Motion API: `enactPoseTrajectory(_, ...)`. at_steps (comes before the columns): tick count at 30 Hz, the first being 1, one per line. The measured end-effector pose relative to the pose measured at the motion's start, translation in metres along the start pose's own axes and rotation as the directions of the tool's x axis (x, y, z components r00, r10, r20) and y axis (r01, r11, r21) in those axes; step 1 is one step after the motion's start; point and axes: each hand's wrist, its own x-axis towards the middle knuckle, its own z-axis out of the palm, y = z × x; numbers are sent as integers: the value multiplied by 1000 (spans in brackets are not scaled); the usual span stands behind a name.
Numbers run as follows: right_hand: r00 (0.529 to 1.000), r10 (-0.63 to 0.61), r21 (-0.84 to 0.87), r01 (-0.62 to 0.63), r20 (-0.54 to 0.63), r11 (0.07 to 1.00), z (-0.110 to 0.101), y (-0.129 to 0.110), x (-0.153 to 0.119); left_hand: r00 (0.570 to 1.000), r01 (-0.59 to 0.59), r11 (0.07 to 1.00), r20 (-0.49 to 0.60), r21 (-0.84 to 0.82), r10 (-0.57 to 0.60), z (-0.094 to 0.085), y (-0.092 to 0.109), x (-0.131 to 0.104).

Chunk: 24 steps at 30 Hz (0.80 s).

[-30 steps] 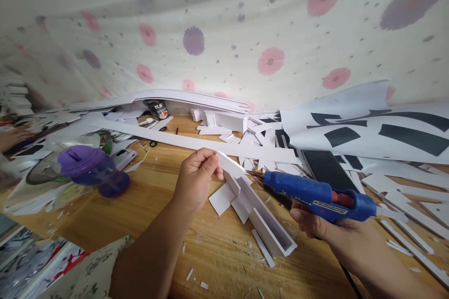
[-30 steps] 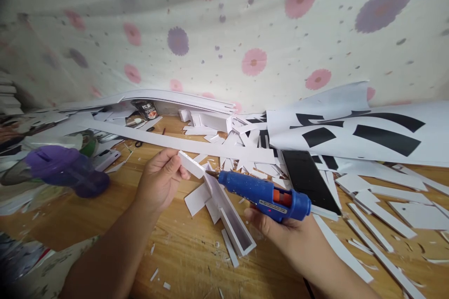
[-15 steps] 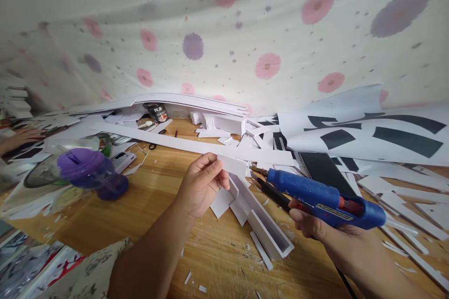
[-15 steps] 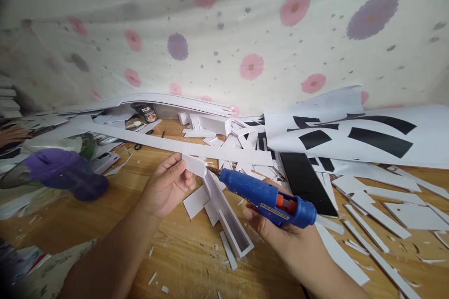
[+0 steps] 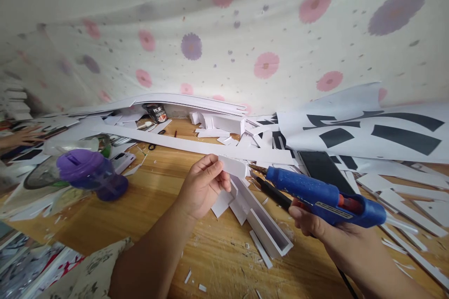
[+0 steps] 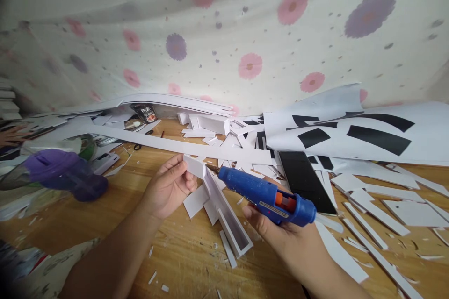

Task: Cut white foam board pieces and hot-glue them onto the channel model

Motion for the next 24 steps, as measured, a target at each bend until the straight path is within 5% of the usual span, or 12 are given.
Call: enactPoseTrajectory(24, 998, -56, -70, 53, -36, 996, 0, 6, 0, 1000, -7, 1000, 1, -20, 7, -1, 1, 0)
